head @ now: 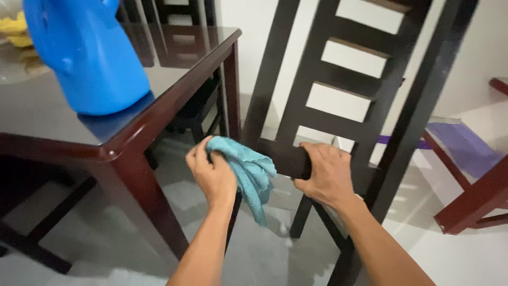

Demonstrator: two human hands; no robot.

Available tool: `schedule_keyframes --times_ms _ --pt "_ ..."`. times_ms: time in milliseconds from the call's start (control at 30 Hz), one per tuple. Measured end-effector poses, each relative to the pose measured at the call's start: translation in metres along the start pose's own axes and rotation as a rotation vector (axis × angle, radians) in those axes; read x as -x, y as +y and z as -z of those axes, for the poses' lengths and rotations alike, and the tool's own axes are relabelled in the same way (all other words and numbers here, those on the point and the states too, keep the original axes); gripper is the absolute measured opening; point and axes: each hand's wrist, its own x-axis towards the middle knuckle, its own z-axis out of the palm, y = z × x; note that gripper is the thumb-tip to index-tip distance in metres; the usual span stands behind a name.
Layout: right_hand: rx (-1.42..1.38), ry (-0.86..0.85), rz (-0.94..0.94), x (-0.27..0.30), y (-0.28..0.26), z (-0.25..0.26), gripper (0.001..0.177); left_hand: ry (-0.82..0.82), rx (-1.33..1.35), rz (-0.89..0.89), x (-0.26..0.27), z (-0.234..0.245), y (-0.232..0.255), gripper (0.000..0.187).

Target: The person wipes a dark wooden chair with a light blue cloth. They clean the backrest, seat, and legs systematically, moving around the chair to reach all sides.

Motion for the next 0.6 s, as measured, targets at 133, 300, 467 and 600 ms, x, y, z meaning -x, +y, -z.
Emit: schedule_keyframes --times_ms 133,300,467,600 --pt "0.039 -0.114 -0.046 0.004 -0.008 0.004 0.086 0.096 -0.038 0.002 -0.023 -0.003 0.004 0.032" --pt "0.002 0.002 -0.02 0.008 -0.014 0.006 0.075 -0.244 -0.027 -0.27 0.0 -0.014 0.017 0.055" --pt "0.008 -0.06 -0.065 0.006 -0.008 0.007 0.083 -0.474 -0.194 -0.244 0.022 0.011 -0.003 0.059" --pt "0.011 -0.095 -0.138 0.008 -0.013 0.012 0.077 -0.623 -0.464 -0.008 0.039 0.037 -0.026 0.048"
